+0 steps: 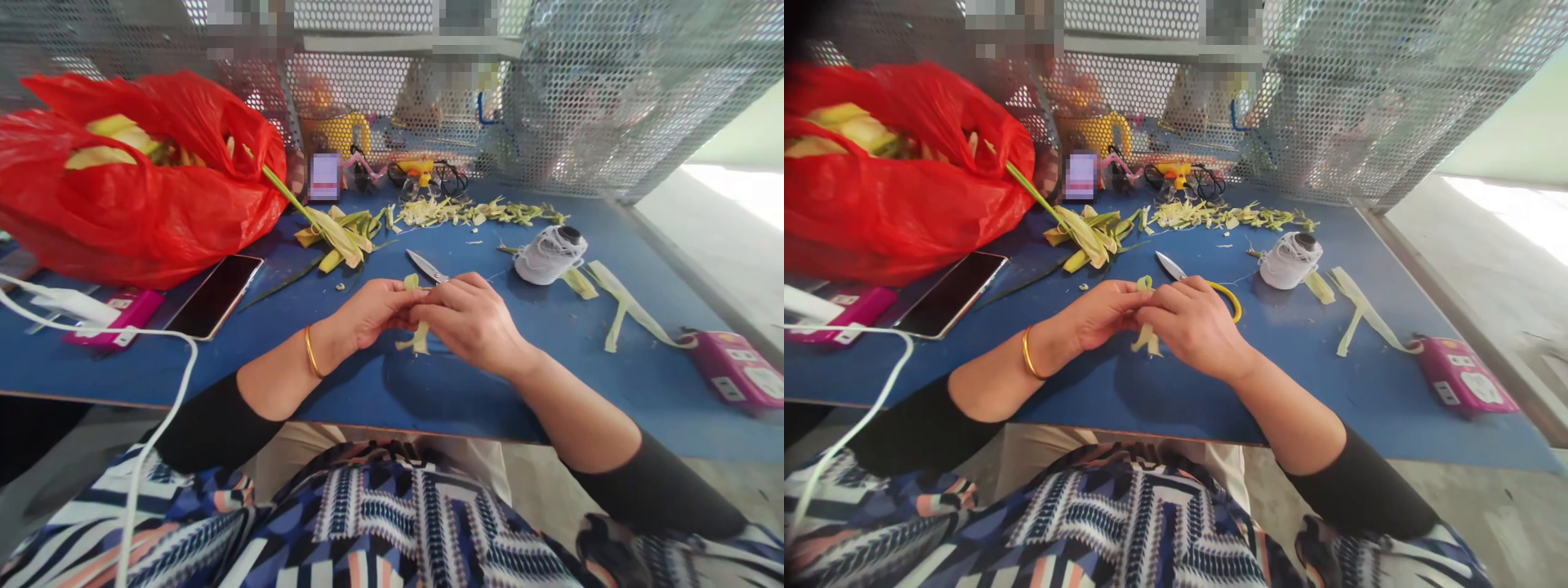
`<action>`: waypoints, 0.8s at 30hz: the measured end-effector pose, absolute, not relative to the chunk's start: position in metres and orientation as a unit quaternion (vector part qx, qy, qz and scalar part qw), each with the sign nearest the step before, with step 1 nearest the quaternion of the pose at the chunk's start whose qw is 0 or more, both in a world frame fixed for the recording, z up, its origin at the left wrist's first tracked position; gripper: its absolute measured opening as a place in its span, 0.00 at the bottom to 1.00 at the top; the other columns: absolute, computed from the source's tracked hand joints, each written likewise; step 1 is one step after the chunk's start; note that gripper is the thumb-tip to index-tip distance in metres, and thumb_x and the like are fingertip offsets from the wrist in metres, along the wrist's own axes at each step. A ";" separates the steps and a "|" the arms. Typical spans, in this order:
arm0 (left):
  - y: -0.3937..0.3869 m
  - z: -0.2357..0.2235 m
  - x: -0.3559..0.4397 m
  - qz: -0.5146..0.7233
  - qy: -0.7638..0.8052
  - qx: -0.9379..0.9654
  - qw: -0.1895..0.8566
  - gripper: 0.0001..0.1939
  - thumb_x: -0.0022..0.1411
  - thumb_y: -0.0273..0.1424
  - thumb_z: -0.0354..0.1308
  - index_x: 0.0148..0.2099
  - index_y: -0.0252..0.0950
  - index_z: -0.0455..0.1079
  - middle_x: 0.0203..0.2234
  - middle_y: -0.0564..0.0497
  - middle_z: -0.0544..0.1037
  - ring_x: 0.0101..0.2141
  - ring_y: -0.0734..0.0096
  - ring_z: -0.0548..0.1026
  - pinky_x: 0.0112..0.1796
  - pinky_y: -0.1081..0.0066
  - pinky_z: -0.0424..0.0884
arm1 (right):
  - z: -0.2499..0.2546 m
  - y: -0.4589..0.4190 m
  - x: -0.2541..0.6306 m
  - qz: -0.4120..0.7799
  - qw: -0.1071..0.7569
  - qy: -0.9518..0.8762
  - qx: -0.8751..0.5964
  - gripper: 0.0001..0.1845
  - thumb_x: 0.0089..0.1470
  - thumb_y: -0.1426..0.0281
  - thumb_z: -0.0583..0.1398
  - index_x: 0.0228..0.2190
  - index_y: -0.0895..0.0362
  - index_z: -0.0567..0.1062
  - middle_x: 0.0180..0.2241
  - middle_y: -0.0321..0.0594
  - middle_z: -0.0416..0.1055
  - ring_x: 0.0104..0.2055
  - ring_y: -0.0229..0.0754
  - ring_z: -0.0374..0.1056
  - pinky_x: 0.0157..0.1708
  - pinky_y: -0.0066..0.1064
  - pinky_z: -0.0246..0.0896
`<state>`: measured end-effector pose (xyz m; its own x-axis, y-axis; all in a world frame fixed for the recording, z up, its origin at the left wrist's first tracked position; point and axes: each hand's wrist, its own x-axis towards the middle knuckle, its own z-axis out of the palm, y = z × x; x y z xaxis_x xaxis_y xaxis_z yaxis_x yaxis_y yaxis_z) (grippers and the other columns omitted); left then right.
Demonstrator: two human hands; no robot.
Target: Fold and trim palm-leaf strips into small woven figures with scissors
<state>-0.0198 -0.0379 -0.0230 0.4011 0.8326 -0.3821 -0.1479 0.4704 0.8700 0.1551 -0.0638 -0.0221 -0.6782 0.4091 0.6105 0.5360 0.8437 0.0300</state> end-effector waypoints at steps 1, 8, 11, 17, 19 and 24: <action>-0.039 -0.023 -0.020 0.331 0.431 0.408 0.734 0.11 0.54 0.28 0.70 0.24 0.30 0.73 0.17 0.53 0.74 0.19 0.79 0.71 0.27 0.76 0.70 | -0.022 -0.063 0.156 -0.061 0.330 -0.900 -0.278 0.17 0.66 0.72 0.52 0.34 0.54 0.80 0.31 0.40 0.75 0.33 0.39 0.68 0.38 0.35 0.58; -0.040 -0.020 -0.024 0.280 0.396 0.470 0.738 0.08 0.54 0.30 0.70 0.30 0.31 0.77 0.20 0.52 0.77 0.19 0.79 0.72 0.28 0.75 0.72 | -0.019 -0.062 0.154 0.225 0.439 -0.724 -0.481 0.14 0.60 0.63 0.58 0.25 0.55 0.75 0.27 0.37 0.72 0.30 0.38 0.66 0.31 0.30 0.60; -0.039 -0.019 -0.023 0.270 0.389 0.455 0.754 0.06 0.54 0.29 0.68 0.31 0.30 0.77 0.20 0.51 0.77 0.19 0.78 0.72 0.29 0.74 0.74 | -0.020 -0.061 0.151 0.258 0.390 -0.699 -0.540 0.17 0.59 0.63 0.57 0.21 0.56 0.69 0.20 0.33 0.64 0.21 0.33 0.55 0.22 0.29 0.49; -0.042 -0.017 -0.020 0.279 0.397 0.468 0.738 0.07 0.54 0.28 0.66 0.26 0.30 0.74 0.19 0.51 0.75 0.20 0.76 0.73 0.28 0.72 0.75 | -0.023 -0.058 0.150 0.278 0.361 -0.668 -0.588 0.22 0.54 0.59 0.60 0.15 0.55 0.61 0.15 0.29 0.54 0.20 0.31 0.48 0.20 0.28 0.42; -0.045 -0.017 -0.018 0.287 0.412 0.492 0.711 0.07 0.53 0.25 0.67 0.25 0.31 0.73 0.18 0.53 0.73 0.19 0.78 0.71 0.27 0.74 0.73 | -0.024 -0.057 0.150 0.292 0.358 -0.660 -0.593 0.25 0.52 0.58 0.62 0.14 0.55 0.60 0.15 0.29 0.53 0.20 0.31 0.48 0.20 0.27 0.42; -0.046 -0.017 -0.015 0.308 0.454 0.478 0.686 0.08 0.55 0.23 0.64 0.24 0.31 0.72 0.16 0.54 0.72 0.17 0.79 0.68 0.26 0.73 0.73 | -0.020 -0.056 0.151 0.390 0.336 -0.615 -0.597 0.23 0.49 0.53 0.64 0.18 0.56 0.66 0.13 0.28 0.57 0.17 0.30 0.49 0.18 0.26 0.42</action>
